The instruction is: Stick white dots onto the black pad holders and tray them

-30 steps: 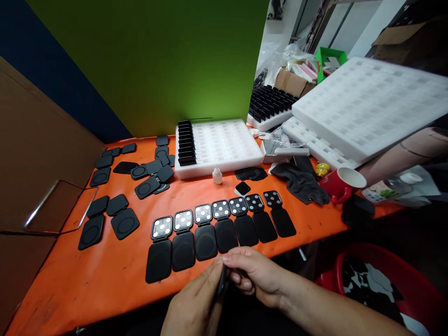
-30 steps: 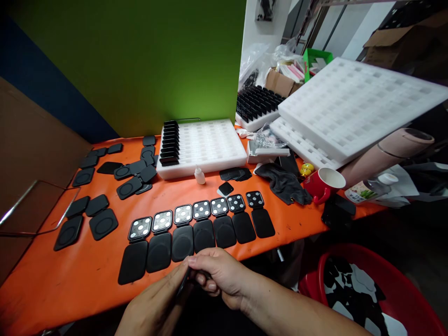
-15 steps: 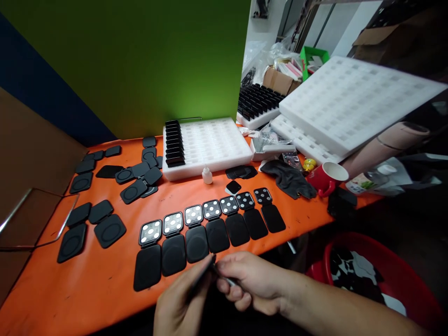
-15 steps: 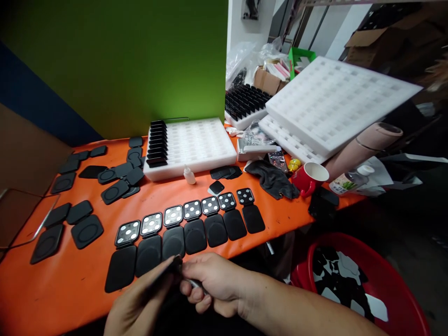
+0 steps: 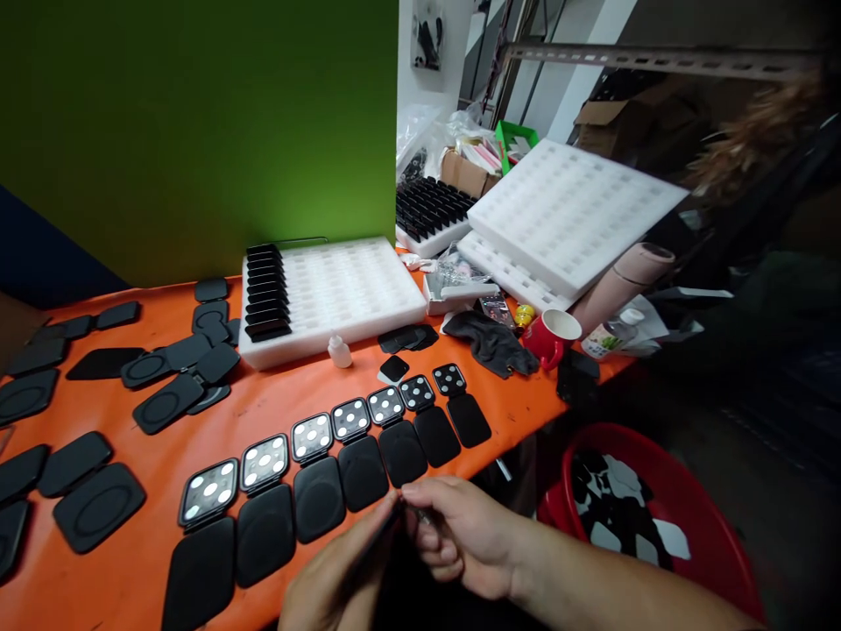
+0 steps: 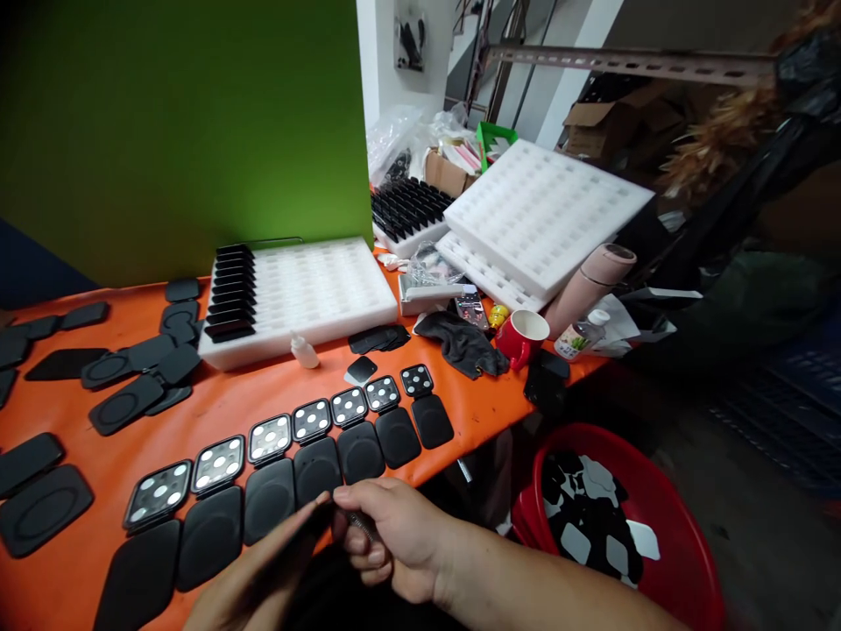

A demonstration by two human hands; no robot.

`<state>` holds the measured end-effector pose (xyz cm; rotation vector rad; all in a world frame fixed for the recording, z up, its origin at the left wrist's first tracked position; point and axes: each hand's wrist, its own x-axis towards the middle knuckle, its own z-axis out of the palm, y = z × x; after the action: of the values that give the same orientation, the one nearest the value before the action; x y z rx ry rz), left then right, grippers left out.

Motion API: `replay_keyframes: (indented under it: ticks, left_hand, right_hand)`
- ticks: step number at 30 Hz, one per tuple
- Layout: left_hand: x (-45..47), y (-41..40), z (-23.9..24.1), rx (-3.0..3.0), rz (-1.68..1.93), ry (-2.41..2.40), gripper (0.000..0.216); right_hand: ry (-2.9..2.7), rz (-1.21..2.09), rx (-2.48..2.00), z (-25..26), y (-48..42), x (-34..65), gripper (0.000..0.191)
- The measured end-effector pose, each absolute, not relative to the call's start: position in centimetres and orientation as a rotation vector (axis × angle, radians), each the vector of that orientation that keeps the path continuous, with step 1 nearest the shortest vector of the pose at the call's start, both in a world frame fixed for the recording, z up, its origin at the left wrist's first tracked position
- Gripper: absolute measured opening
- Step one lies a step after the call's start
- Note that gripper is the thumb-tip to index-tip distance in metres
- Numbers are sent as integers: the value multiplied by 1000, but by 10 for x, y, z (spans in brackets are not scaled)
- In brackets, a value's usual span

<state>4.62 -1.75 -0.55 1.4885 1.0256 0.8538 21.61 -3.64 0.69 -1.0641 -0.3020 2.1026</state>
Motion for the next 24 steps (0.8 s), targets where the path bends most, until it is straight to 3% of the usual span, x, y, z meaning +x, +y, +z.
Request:
replay_keyframes:
  ticks: [4,7,16,19,24]
  left_hand:
    - [75,-1,-4,949,796,1172,34]
    - [99,14,-7,877,706,1012,40]
    - [168,39,-42,2469,373,695,49]
    - [188,43,-50,2644,282,718,61]
    - [194,42,-60,2681,275,807,63]
  right_hand:
    - [-1085,1349,-1552,12,-41,236,21]
    - [-1400,1093,-1741,13,-44,258,15]
    - [-1298,686,-2161,-17,-27,384,28]
    - [-1353,669,-2242,-28,-18,399,26]
    - [-1406,740,-2216,-41,-6,395,26]
